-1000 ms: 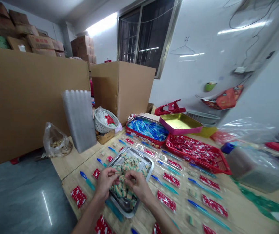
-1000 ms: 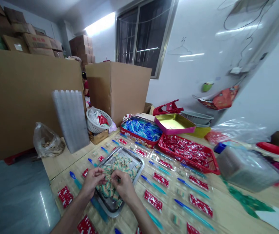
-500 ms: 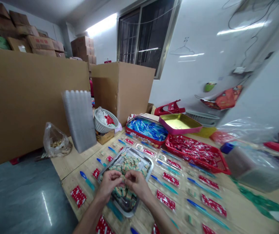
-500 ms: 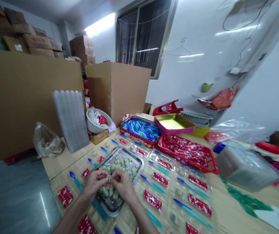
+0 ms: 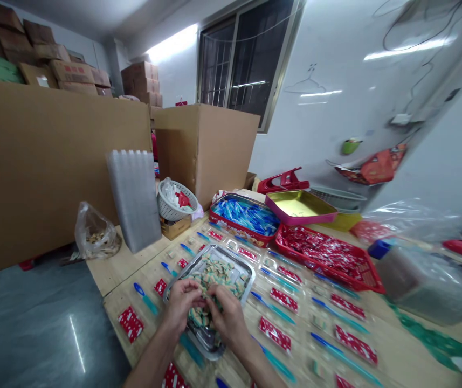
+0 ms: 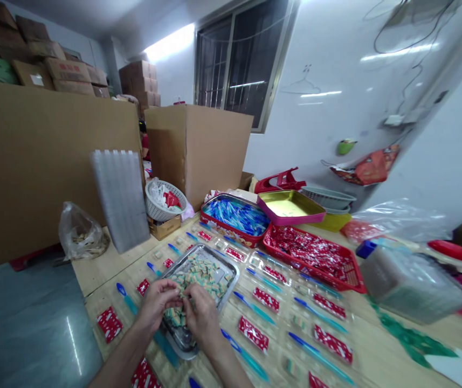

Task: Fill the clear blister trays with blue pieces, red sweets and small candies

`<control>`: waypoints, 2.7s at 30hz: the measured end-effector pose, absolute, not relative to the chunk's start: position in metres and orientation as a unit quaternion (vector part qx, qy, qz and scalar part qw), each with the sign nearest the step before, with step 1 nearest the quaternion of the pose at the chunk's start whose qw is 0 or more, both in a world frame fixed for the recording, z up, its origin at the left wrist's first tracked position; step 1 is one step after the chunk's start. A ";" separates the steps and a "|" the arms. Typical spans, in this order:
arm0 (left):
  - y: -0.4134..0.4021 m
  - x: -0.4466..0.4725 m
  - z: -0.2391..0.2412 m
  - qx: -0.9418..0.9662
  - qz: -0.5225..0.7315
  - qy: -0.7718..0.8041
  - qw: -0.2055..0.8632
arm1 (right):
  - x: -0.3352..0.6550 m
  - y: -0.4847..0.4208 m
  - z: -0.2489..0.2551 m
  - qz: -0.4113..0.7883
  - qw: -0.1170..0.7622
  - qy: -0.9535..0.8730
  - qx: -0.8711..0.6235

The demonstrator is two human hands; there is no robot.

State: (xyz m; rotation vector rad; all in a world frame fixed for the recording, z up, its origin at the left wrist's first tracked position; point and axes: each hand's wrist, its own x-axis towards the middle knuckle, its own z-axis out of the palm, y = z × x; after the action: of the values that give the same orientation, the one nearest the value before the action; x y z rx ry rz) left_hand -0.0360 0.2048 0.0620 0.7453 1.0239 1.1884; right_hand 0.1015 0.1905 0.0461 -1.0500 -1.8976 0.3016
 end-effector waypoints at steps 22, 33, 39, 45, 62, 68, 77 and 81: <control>0.206 -0.040 0.068 0.291 0.568 0.465 0.614 | 0.100 0.181 0.039 0.088 0.475 -0.798 -0.360; 0.206 -0.045 0.054 0.365 0.519 0.483 0.604 | 0.094 0.189 0.076 0.321 0.427 -0.719 -0.445; 0.197 -0.050 0.055 0.393 0.484 0.429 0.654 | 0.094 0.190 0.069 0.295 0.423 -0.721 -0.463; 0.198 -0.059 0.049 0.475 0.466 0.424 0.614 | 0.093 0.192 0.061 0.296 0.414 -0.716 -0.478; 0.167 -0.049 0.018 0.773 0.192 0.538 0.274 | 0.106 0.148 0.030 0.173 0.273 -0.780 -0.537; 0.171 -0.043 0.020 0.767 0.185 0.535 0.303 | 0.107 0.153 0.025 0.201 0.281 -0.768 -0.539; 0.168 -0.041 0.019 0.771 0.146 0.554 0.278 | 0.108 0.151 0.023 0.216 0.295 -0.760 -0.538; 0.164 -0.038 0.022 0.768 0.154 0.561 0.266 | 0.110 0.148 0.024 0.180 0.286 -0.771 -0.539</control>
State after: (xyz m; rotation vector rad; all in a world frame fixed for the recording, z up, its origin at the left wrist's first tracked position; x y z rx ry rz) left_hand -0.0384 0.1643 0.0222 2.0747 1.5150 0.4165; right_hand 0.1099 0.1484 0.0240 -1.4419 -2.0606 0.4824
